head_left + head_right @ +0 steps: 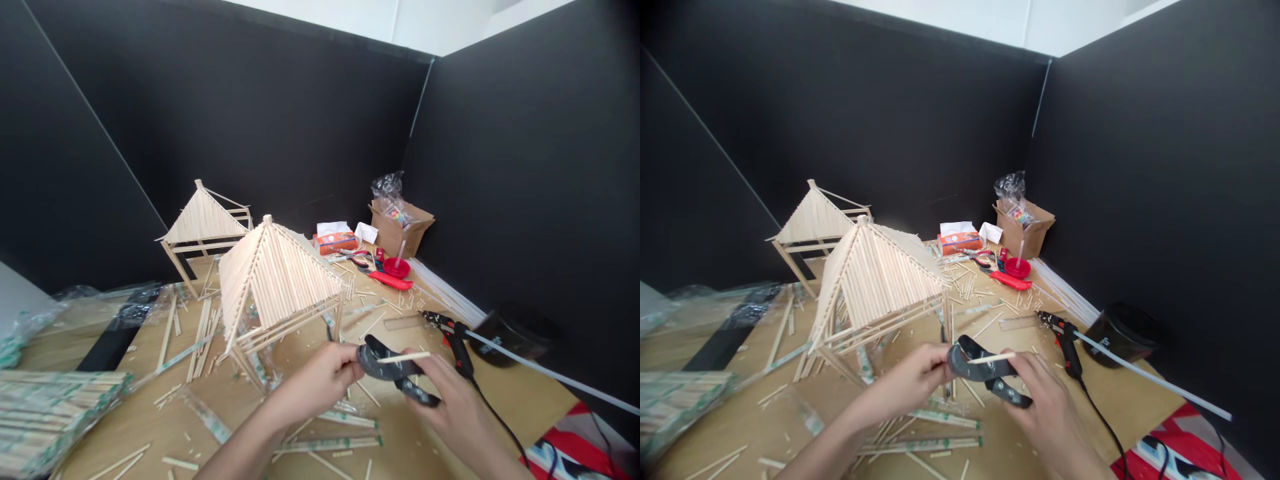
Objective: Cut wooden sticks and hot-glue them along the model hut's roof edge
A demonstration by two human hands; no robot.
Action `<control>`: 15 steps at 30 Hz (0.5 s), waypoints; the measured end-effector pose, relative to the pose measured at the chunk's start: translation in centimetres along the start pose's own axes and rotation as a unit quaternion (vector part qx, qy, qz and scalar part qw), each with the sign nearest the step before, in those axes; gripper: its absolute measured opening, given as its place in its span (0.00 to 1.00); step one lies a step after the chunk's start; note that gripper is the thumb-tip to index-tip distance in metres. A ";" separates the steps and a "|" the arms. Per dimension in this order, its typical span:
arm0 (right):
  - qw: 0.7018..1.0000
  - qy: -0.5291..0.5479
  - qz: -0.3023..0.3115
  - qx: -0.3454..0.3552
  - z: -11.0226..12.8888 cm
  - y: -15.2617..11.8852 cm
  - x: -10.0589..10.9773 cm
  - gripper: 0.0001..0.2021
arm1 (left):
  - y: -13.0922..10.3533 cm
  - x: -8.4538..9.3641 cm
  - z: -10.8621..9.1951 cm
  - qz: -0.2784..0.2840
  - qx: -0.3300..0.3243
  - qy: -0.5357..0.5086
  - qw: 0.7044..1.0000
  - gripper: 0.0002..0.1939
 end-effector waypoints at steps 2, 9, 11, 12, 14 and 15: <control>0.998 0.002 0.041 -0.046 -1.3 -0.9 -0.5 0.20 | 0.8 -1.2 2.4 -0.005 0.028 -0.020 0.999 0.12; 0.956 0.031 0.217 -0.195 -3.3 -3.1 -3.1 0.13 | 1.5 -4.7 9.1 -0.045 0.157 -0.097 0.982 0.22; 0.945 0.027 0.243 -0.216 -3.6 -2.9 -3.3 0.15 | 1.2 -5.2 10.1 -0.053 0.196 -0.111 0.973 0.23; 0.940 0.028 0.258 -0.220 -3.7 -2.7 -3.4 0.15 | 1.1 -5.4 10.6 -0.057 0.213 -0.116 0.968 0.22; 0.931 0.043 0.287 -0.220 -3.7 -2.5 -3.9 0.15 | 0.9 -5.6 11.4 -0.063 0.246 -0.121 0.960 0.19; 0.927 0.053 0.300 -0.218 -3.6 -2.4 -4.2 0.15 | 0.8 -5.6 11.8 -0.064 0.262 -0.121 0.955 0.17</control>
Point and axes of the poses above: each hand's wrist, its own y-axis towards the middle knuckle, its own x-axis out of the back of the hand, z = x × y, the point moved 9 cm from there along y, towards the middle knuckle, and after that the axes turned 12 degrees about -z, right-handed, at the moved point
